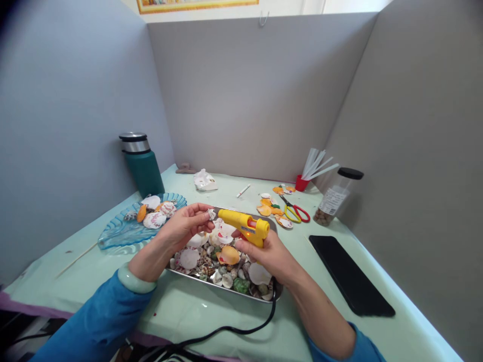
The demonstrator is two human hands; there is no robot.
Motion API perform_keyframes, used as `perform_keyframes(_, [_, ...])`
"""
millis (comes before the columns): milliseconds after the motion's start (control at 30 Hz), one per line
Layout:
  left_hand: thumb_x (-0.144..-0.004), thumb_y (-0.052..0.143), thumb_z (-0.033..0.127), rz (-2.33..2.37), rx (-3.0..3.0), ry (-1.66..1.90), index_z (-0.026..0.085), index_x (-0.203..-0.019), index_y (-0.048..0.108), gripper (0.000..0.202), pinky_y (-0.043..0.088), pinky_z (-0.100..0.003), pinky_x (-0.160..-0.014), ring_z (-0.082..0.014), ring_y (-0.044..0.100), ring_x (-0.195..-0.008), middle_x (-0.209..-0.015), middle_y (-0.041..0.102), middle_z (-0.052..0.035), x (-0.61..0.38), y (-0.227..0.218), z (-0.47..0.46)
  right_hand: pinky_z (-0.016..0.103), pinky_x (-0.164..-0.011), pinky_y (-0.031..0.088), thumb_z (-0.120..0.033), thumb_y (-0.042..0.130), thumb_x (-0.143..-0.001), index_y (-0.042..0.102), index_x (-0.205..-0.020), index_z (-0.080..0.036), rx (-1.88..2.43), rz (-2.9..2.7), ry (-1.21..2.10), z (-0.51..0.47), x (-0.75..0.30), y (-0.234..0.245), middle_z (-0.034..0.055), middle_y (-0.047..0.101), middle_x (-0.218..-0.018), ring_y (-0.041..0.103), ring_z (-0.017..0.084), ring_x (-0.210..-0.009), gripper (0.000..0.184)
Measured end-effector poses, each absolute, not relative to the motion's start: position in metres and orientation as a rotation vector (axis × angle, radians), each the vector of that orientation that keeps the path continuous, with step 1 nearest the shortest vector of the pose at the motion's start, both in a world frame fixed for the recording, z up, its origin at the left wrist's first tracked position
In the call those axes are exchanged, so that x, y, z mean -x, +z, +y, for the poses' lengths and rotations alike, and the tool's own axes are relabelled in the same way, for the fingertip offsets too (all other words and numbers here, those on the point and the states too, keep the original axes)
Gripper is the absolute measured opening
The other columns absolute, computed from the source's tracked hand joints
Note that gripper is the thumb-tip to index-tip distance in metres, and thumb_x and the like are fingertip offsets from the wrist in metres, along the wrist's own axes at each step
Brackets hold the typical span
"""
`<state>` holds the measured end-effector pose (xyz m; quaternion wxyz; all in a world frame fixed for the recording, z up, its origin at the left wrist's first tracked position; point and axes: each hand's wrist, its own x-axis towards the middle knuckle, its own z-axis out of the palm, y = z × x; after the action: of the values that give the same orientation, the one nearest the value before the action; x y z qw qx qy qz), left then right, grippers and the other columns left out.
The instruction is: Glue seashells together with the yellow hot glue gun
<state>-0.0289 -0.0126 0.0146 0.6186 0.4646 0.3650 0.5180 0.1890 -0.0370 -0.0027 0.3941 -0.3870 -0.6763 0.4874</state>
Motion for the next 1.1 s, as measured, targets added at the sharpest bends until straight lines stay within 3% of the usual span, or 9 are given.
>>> perform_keyframes(667, [-0.063, 0.074, 0.026, 0.871, -1.158, 1.194, 0.01, -0.087, 0.057, 0.033, 0.044, -0.021, -0.054, -0.0109, 0.059, -0.054, -0.06, 0.063, -0.0024, 0.0297, 0.0113, -0.0111, 0.02, -0.047, 0.036, -0.039, 0.065, -0.076, 0.061, -0.1, -0.02, 0.977, -1.742, 1.295, -0.0361, -0.188, -0.0036, 0.001, 0.058, -0.081, 0.045, 0.007, -0.058, 0.031])
perform_keyframes(933, [-0.064, 0.073, 0.024, 0.85, -1.117, 1.21, 0.011, -0.087, 0.057, 0.031, 0.043, -0.021, -0.054, -0.011, 0.059, -0.053, -0.058, 0.064, -0.0032, 0.0299, 0.0125, -0.0111, 0.02, -0.048, 0.037, -0.039, 0.066, -0.075, 0.058, -0.109, -0.022, 1.005, -1.739, 1.312, -0.0357, -0.1895, -0.005, 0.0011, 0.057, -0.082, 0.047, 0.009, -0.062, 0.04])
perform_keyframes(1100, [-0.062, 0.074, 0.023, 0.816, -1.102, 1.184, 0.01, -0.086, 0.058, 0.031, 0.043, -0.021, -0.052, -0.011, 0.059, -0.053, -0.06, 0.063, -0.0033, 0.0294, 0.0141, -0.0127, 0.02, -0.048, 0.036, -0.039, 0.066, -0.075, 0.059, -0.105, -0.021, 0.988, -1.739, 1.315, -0.0364, -0.189, -0.004, 0.0009, 0.056, -0.081, 0.046, 0.008, -0.06, 0.036])
